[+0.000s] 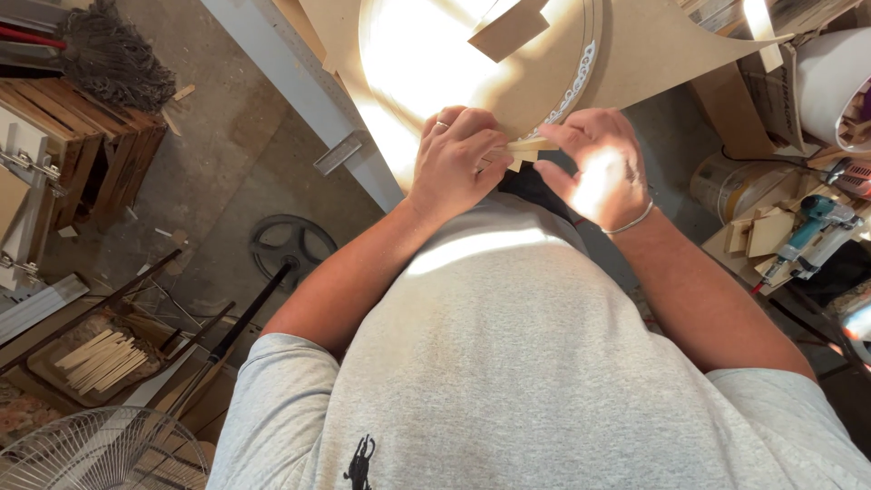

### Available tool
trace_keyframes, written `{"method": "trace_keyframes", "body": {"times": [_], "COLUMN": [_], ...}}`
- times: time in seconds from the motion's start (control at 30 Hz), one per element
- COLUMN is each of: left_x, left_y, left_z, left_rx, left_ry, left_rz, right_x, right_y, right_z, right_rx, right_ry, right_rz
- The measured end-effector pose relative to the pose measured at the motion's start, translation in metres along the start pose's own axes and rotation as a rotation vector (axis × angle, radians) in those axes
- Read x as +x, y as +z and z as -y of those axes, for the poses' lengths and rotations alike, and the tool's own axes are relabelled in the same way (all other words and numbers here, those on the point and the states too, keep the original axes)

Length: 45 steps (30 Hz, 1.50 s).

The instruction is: Gluing small wooden strips onto a circular template on a wooden board

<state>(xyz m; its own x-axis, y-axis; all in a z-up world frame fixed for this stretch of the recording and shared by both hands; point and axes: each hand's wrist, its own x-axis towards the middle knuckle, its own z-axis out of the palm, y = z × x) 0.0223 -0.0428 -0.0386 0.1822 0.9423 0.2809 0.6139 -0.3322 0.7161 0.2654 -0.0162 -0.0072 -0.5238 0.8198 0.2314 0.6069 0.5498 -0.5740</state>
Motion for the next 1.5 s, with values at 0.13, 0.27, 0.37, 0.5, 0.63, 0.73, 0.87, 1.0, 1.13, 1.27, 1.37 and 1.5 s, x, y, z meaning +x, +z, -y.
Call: {"method": "trace_keyframes", "body": {"times": [0.13, 0.27, 0.37, 0.5, 0.63, 0.73, 0.87, 1.0, 1.13, 1.27, 1.37, 1.5], "left_x": [-0.005, -0.007, -0.006, -0.006, -0.01, -0.012, -0.015, -0.017, -0.018, -0.018, -0.019, -0.017], "left_y": [0.003, 0.004, 0.0, -0.009, -0.017, -0.018, -0.016, -0.012, -0.012, -0.014, -0.013, -0.014], "left_z": [0.006, 0.008, 0.006, 0.008, 0.014, 0.016, 0.02, 0.023, 0.024, 0.024, 0.024, 0.023], "left_rx": [0.019, 0.024, 0.031, 0.027, 0.012, 0.003, -0.008, 0.005, 0.011, 0.007, 0.005, 0.007], "left_ry": [0.012, 0.01, 0.019, 0.012, 0.024, 0.021, 0.027, 0.031, 0.03, 0.031, 0.027, 0.029], "left_rz": [0.019, 0.028, 0.018, 0.029, 0.061, 0.08, 0.091, 0.094, 0.107, 0.116, 0.127, 0.124], "right_x": [0.006, 0.002, 0.005, 0.006, 0.004, 0.003, 0.005, 0.006, 0.005, 0.006, 0.006, 0.007], "right_y": [0.005, 0.017, 0.018, 0.017, 0.017, 0.019, 0.019, 0.019, 0.021, 0.02, 0.021, 0.021], "right_z": [0.017, 0.02, 0.024, 0.024, 0.023, 0.024, 0.026, 0.025, 0.024, 0.025, 0.026, 0.024], "right_rx": [-0.137, -0.192, -0.208, -0.197, -0.186, -0.188, -0.208, -0.219, -0.224, -0.233, -0.205, -0.146], "right_ry": [-0.06, -0.07, -0.064, -0.049, -0.057, -0.064, -0.073, -0.093, -0.092, -0.095, -0.083, -0.064], "right_rz": [-0.004, -0.022, -0.033, -0.021, 0.003, 0.013, 0.016, 0.009, 0.009, 0.008, -0.001, -0.014]}}
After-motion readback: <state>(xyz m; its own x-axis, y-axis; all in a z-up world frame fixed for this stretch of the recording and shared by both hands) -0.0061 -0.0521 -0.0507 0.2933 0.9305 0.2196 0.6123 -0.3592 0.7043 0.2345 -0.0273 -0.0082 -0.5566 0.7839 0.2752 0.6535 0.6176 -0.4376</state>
